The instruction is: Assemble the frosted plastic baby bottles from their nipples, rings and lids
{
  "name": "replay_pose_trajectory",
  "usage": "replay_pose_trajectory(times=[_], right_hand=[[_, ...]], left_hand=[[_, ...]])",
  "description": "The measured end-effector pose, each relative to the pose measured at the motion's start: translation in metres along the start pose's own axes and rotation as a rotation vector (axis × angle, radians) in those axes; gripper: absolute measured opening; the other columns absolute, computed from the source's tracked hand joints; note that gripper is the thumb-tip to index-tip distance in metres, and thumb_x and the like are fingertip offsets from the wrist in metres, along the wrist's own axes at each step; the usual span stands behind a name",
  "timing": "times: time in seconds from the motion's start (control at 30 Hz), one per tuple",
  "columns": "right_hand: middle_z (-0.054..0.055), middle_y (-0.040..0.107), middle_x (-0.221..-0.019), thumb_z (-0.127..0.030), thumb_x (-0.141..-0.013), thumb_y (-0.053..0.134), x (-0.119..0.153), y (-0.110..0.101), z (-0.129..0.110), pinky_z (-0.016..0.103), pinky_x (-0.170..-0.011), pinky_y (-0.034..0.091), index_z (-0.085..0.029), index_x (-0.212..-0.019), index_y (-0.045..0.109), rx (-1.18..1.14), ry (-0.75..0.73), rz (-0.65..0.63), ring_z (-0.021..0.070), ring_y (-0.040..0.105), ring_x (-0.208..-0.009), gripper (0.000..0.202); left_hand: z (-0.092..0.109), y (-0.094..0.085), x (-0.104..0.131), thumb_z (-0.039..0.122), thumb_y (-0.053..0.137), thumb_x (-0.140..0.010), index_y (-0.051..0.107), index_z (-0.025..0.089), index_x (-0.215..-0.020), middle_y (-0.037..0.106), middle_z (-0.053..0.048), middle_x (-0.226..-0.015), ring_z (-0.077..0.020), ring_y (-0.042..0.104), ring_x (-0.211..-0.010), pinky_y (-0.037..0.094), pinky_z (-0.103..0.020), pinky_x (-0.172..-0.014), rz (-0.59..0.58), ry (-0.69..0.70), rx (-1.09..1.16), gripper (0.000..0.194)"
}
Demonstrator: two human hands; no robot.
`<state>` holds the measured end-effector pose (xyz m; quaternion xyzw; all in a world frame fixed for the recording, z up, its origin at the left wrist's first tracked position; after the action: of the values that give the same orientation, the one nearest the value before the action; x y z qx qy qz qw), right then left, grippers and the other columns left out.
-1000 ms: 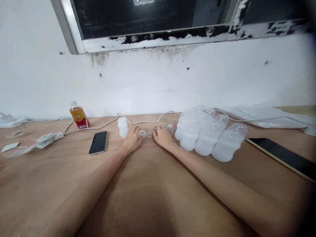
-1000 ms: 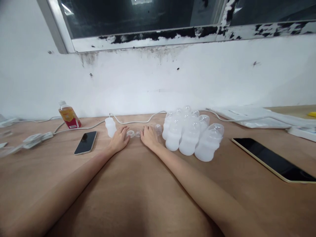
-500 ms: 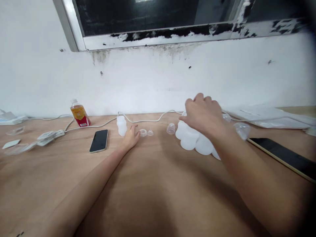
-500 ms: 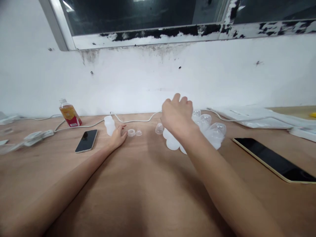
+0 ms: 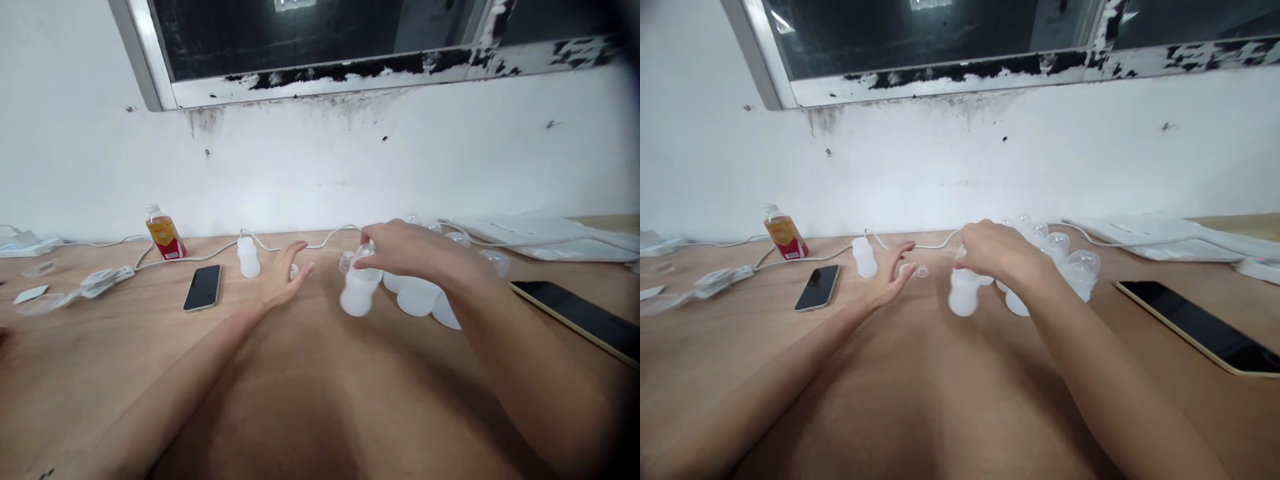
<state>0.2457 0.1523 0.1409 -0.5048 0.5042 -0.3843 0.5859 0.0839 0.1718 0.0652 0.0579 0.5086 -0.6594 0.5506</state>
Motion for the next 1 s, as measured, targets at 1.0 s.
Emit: replay_pose_trajectory(times=[1.0], right_hand=[[0.0, 0.058, -0.067, -0.018, -0.068, 0.052, -0.013, 0.054, -0.042, 0.018, -0.041, 0.037, -0.018, -0.076, 0.041, -0.513, -0.234, -0.458, 0.0104, 0.055, -0.052, 0.014]], left_hand=[[0.008, 0.028, 0.007, 0.05, 0.039, -0.077, 0.042, 0.016, -0.113, 0.061, -0.008, -0.085, -0.0244, 0.056, -0.078, 0.041, -0.034, -0.069, -0.346, -0.026, -0.345, 0.05]])
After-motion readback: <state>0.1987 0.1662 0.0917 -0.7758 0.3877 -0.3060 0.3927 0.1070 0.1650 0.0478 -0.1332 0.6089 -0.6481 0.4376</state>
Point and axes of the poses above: each hand's wrist, its own x-axis away from the middle knuckle, its own y-axis out of the palm, z = x × y, the point moved 6 cm from there along -x, towards the middle knuckle
